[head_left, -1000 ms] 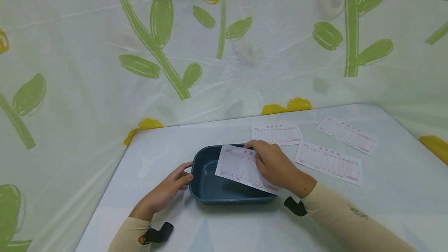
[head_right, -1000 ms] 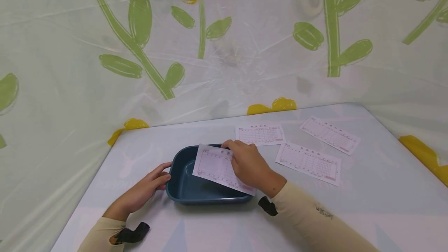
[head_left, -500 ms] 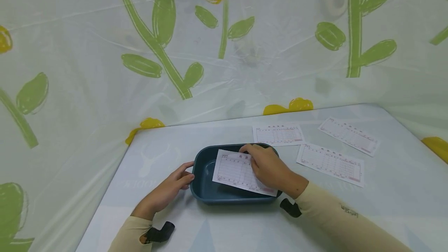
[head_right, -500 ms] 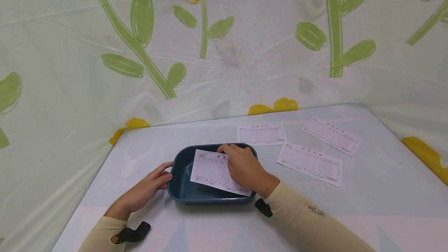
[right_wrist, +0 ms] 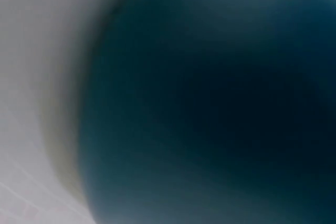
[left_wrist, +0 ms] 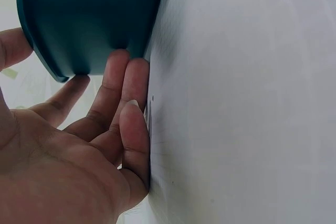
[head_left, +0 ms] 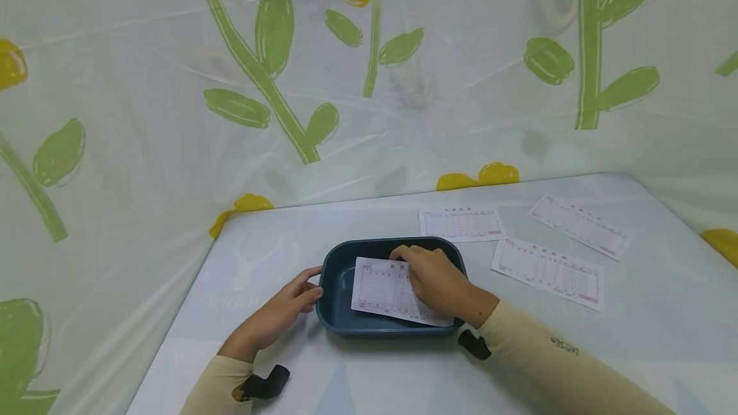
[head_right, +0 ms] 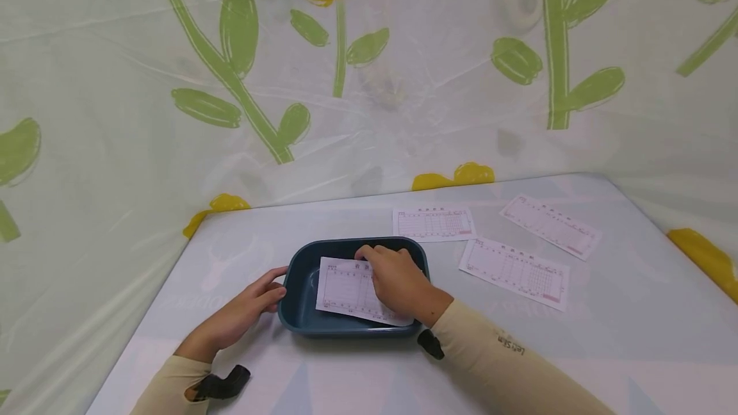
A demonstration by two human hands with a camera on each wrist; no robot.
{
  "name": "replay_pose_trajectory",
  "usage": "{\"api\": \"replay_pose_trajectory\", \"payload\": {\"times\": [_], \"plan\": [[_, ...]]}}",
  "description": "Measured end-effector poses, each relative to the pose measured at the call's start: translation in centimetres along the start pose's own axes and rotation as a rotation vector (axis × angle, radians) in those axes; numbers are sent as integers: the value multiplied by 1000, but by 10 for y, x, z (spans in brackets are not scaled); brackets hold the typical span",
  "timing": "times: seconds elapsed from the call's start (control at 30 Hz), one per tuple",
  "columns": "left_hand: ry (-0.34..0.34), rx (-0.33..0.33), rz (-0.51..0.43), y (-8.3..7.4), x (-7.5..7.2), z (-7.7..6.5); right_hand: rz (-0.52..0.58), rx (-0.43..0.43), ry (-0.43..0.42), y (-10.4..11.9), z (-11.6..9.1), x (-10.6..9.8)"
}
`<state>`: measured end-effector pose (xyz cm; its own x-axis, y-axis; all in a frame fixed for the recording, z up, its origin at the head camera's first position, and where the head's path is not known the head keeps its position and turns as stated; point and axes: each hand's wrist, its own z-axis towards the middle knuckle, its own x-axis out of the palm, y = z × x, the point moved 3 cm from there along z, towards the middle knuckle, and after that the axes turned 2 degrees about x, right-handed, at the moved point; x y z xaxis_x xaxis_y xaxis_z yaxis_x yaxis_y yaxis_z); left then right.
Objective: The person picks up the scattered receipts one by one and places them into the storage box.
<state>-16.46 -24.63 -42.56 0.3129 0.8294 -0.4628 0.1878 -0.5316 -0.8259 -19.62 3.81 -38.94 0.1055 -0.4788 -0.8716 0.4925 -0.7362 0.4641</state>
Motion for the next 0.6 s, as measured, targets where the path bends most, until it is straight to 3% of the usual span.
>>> {"api": "replay_pose_trajectory", "payload": {"times": [0.6], "plan": [[5, 8, 21, -3, -1, -3, -126, 32, 135, -1, 5, 15]]}}
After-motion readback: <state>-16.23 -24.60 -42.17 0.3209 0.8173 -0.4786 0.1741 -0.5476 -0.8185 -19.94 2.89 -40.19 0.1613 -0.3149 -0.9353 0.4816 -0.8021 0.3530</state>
